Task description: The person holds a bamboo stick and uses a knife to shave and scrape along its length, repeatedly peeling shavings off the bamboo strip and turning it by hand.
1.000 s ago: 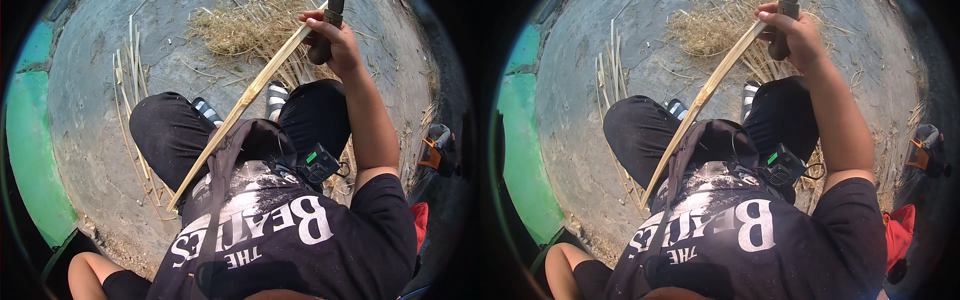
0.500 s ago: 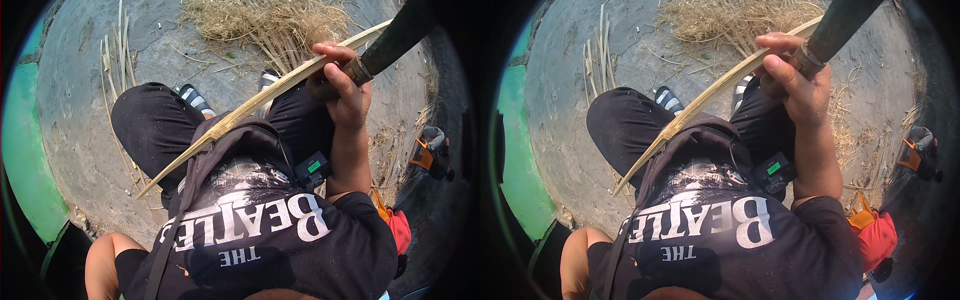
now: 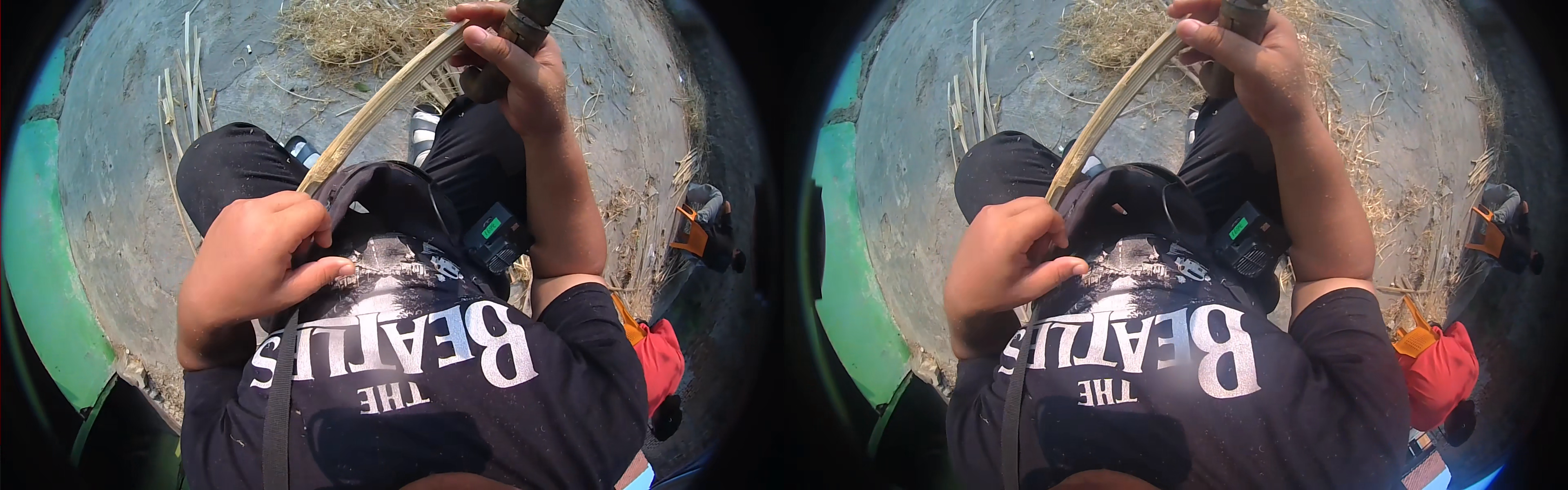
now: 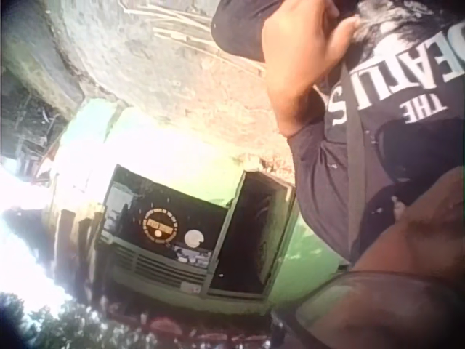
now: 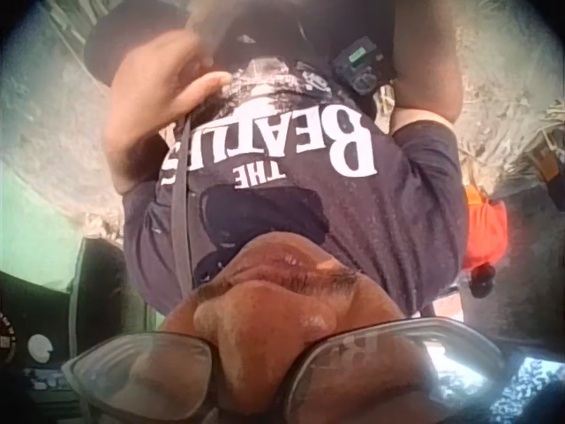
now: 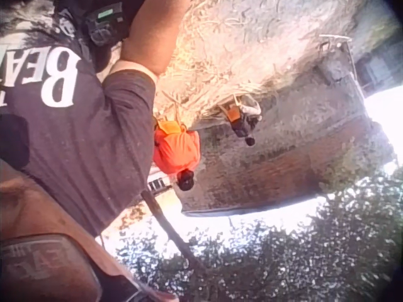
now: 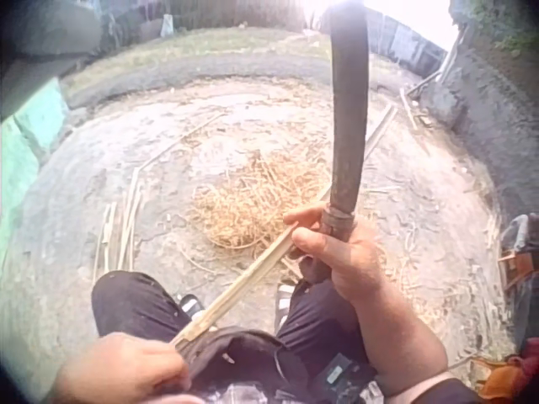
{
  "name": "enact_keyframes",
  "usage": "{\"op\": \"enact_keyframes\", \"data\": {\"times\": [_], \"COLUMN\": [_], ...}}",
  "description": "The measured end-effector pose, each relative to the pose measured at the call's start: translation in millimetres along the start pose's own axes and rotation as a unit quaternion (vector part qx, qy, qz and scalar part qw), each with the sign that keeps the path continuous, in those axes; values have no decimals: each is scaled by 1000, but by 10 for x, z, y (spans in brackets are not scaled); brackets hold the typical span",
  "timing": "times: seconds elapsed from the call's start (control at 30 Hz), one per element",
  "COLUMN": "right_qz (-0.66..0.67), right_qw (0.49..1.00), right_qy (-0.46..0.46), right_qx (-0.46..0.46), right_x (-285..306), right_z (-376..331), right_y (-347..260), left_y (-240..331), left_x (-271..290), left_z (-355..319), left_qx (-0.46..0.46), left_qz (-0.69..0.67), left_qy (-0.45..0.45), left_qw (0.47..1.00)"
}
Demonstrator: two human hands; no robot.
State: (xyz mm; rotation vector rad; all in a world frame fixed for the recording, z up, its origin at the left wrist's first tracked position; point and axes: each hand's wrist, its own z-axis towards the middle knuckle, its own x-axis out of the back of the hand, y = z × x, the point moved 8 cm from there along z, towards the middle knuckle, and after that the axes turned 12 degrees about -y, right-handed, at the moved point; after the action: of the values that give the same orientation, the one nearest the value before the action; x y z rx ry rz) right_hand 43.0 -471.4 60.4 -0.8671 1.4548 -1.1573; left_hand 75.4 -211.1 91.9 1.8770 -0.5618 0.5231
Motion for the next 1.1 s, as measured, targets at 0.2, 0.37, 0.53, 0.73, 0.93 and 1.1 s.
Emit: {"op": "enact_keyframes", "data": {"times": [0.2, 0.37, 0.53, 0.73, 0.93, 1.1], "right_qz": [-66, -68, -42, -17, -41, -82], "right_qw": [997, 995, 990, 989, 993, 996], "right_qy": [-19, -58, -113, -124, -85, -40], "right_qx": [25, 35, 78, 81, 74, -17], "right_x": [45, -38, -27, 117, 233, 278], "right_z": [175, 315, 468, 466, 390, 275], "right_y": [18, 32, 147, 226, 89, -109], "left_y": [140, 995, 1075, 1153, 1127, 1066], "left_x": [-61, -217, -666, -1093, -1079, -769], "left_z": [15, 415, 1022, 1239, 1243, 1136], "left_qx": [-77, -254, -154, -140, -156, -134], "left_qz": [0, 118, 252, 342, 320, 304], "left_qy": [-4, -13, -80, -96, -45, -36], "left_qw": [997, 960, 952, 924, 933, 943]}}
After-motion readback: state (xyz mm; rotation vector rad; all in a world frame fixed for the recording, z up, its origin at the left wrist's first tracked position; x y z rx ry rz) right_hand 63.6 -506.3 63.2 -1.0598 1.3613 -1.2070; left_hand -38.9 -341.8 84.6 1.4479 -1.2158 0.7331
